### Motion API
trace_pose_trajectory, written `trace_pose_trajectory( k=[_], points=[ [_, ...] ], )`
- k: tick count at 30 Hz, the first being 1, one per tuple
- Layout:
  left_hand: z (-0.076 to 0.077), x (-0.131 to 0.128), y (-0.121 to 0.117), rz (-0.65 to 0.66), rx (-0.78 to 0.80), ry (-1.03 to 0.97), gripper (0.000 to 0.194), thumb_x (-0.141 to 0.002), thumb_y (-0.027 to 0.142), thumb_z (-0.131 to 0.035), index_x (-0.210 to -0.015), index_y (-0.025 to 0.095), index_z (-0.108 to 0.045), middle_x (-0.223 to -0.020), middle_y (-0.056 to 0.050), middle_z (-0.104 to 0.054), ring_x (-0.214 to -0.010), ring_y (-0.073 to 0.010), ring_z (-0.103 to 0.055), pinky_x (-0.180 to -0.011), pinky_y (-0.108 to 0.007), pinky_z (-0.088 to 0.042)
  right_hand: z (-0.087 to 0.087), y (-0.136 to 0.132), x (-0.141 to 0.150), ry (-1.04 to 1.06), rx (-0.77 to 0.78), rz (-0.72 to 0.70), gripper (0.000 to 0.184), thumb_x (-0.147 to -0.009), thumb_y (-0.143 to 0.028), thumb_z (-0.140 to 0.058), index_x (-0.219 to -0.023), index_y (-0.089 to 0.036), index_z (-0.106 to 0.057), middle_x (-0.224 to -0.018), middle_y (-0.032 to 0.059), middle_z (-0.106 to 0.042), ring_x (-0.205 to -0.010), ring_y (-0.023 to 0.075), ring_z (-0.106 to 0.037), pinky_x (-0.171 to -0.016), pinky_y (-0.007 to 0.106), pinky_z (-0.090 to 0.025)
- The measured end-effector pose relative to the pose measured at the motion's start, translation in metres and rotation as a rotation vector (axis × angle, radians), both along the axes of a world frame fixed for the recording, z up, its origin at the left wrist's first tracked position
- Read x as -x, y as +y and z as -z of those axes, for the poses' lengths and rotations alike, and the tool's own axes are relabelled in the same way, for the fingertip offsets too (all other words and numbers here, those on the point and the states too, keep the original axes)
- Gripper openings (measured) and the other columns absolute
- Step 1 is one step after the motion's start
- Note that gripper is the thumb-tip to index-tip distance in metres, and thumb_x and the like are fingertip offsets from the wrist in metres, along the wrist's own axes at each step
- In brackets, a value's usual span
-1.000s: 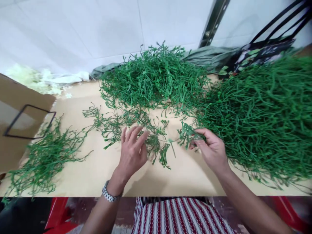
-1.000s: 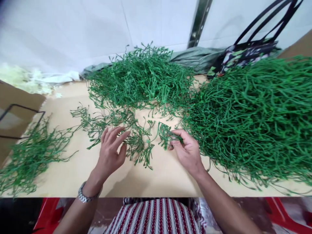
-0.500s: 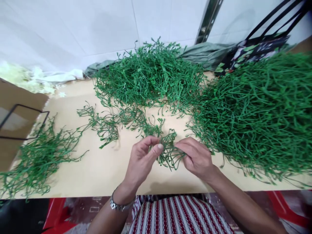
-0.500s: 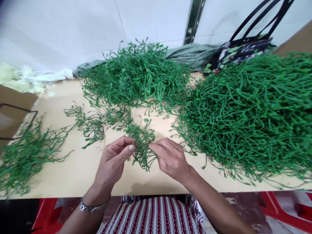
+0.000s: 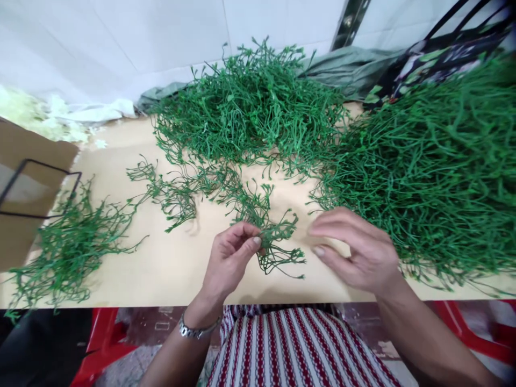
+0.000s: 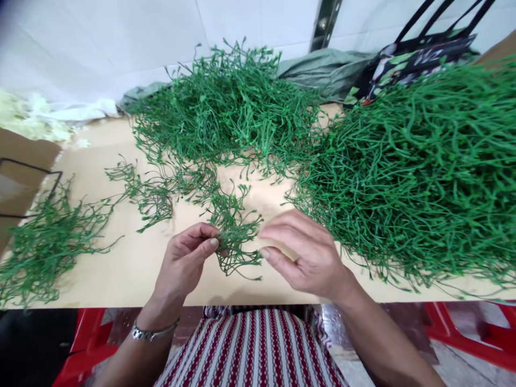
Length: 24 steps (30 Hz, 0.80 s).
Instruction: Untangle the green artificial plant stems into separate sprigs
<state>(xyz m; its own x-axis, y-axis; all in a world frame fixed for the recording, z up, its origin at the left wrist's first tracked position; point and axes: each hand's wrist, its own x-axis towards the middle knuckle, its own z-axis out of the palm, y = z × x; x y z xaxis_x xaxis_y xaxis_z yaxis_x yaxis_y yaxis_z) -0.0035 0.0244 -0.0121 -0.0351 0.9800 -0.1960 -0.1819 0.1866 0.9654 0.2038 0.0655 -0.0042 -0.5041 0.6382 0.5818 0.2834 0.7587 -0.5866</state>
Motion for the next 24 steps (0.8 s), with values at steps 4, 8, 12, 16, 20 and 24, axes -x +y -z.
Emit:
trace_pose_trajectory(
  k=[4,8,12,16,20,24],
  points=[
    [-0.001,-0.004,0.0,0.043,0.017,-0.021,0.009,-0.073,0.023,-0.062,-0.074,0.015,-0.06,-0.061,0.002,-0.05,-0.054,-0.0084,-0.047,-0.051,-0.021,-0.04,0.01,0.01,0.013,-0.132,-0.072,0.024,0.032,-0.077,-0.023,-0.058,-0.109,-0.02,-0.057,-0.114,0.0099,-0.056,-0.109,0.0244,-0.05,-0.092,0.046,-0.04],
    [-0.002,-0.005,0.0,0.105,0.018,0.03,0.01,-0.074,0.025,-0.061,-0.073,0.015,-0.058,-0.06,0.002,-0.046,-0.052,-0.007,-0.04,-0.048,-0.019,-0.034,0.018,0.016,0.02,-0.072,-0.023,-0.069,0.019,-0.079,-0.015,-0.054,-0.096,-0.02,-0.061,-0.098,0.0058,-0.063,-0.099,0.0195,-0.055,-0.087,0.04,-0.043],
    [-0.003,-0.004,0.0,0.146,-0.01,0.106,0.009,-0.072,0.02,-0.061,-0.071,0.016,-0.054,-0.061,0.002,-0.046,-0.053,-0.007,-0.039,-0.047,-0.019,-0.032,0.021,0.016,0.017,-0.066,0.058,-0.111,0.014,-0.08,-0.017,-0.054,-0.092,-0.017,-0.061,-0.083,0.0046,-0.066,-0.087,0.0174,-0.058,-0.082,0.037,-0.045],
    [-0.003,-0.005,-0.001,0.093,-0.029,0.191,0.012,-0.068,0.016,-0.063,-0.067,0.016,-0.051,-0.062,0.002,-0.045,-0.054,-0.0078,-0.039,-0.047,-0.021,-0.032,0.023,0.016,0.015,-0.022,0.071,-0.107,0.012,-0.08,-0.016,-0.055,-0.09,-0.017,-0.061,-0.082,0.0044,-0.066,-0.082,0.0162,-0.059,-0.081,0.037,-0.046],
    [-0.003,-0.007,0.0,0.061,-0.037,0.187,0.012,-0.068,0.016,-0.061,-0.066,0.016,-0.049,-0.062,0.002,-0.044,-0.055,-0.0082,-0.039,-0.049,-0.021,-0.032,0.026,0.014,0.016,-0.008,0.087,-0.098,0.016,-0.08,-0.015,-0.054,-0.094,-0.019,-0.062,-0.084,0.0041,-0.066,-0.083,0.0164,-0.059,-0.082,0.038,-0.046],
    [-0.004,-0.011,0.001,0.063,-0.04,0.154,0.014,-0.068,0.013,-0.059,-0.064,0.016,-0.047,-0.064,0.002,-0.044,-0.058,-0.0081,-0.039,-0.051,-0.021,-0.032,0.027,0.01,0.019,-0.018,0.092,-0.068,0.025,-0.079,-0.012,-0.053,-0.101,-0.018,-0.061,-0.096,0.0071,-0.064,-0.094,0.0182,-0.057,-0.086,0.039,-0.044]
  ],
)
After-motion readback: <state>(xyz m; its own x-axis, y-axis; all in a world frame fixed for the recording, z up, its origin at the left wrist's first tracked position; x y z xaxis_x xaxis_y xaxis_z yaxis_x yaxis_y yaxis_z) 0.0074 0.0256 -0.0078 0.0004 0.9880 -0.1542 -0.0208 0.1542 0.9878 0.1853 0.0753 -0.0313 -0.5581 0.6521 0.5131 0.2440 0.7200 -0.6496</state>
